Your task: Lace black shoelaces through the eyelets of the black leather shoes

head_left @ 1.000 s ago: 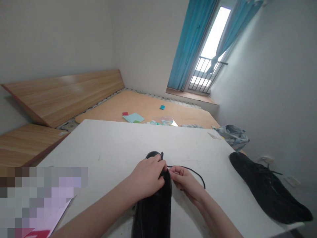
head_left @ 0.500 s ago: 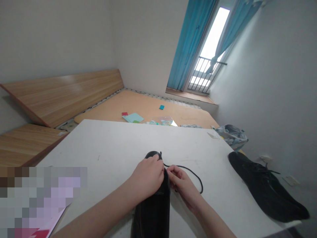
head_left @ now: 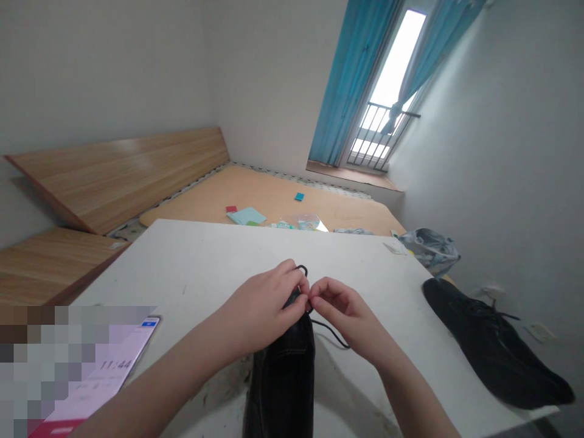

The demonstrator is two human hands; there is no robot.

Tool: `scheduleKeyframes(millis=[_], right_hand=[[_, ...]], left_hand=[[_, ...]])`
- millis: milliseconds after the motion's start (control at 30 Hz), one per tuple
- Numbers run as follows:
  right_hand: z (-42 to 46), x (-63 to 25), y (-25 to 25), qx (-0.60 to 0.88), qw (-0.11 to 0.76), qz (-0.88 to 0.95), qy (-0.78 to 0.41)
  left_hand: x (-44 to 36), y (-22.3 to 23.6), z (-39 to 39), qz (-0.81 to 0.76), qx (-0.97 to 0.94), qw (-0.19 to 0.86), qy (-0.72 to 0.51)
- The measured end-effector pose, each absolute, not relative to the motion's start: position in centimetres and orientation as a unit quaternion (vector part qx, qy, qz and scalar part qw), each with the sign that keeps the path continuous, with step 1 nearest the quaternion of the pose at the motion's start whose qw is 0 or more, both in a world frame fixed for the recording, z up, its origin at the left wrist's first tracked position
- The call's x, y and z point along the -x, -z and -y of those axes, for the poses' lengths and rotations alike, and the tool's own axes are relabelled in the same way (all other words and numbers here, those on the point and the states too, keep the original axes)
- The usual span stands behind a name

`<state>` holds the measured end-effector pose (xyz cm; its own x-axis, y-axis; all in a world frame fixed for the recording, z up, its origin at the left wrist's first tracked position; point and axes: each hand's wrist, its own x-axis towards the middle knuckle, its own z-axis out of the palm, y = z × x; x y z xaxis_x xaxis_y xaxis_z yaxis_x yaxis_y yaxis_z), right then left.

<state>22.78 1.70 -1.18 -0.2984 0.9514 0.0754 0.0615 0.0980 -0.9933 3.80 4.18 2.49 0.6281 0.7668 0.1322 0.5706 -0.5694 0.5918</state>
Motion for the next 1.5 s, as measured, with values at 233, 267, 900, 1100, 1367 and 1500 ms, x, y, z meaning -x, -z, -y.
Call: scheduleKeyframes(millis=[233, 267, 900, 1100, 1367, 1500], right_hand=[[-2.4, -21.8, -1.0, 0.414, 0.384, 0.617, -0.548], [-2.4, -21.6, -1.3, 0.416, 0.391, 0.611, -0.549], [-4.0, -18.5, 1.8, 0.504, 0.325, 0.715, -0.359], [-4.1, -18.5, 2.7, 0.506, 0.329, 0.739, -0.298], [-3.5, -17.9, 2.6, 0.513, 0.295, 0.763, -0.26], [-3.5, -17.9, 2.4, 0.529, 0.273, 0.76, -0.262]], left_hand=[[-3.6, -3.3, -4.5, -0.36, -0.813, 0.328, -0.32], [-3.6, -3.4, -4.5, -0.358, -0.782, 0.362, -0.359], [-1.5, -3.5, -6.1, -0.487, -0.644, 0.439, -0.394], [-1.9, -2.7, -4.6, -0.528, -0.831, 0.138, -0.105], [-1.7, -3.0, -5.3, -0.534, -0.832, 0.134, 0.068], [-1.0, -1.8, -6.4, -0.577, -0.796, 0.13, 0.13]])
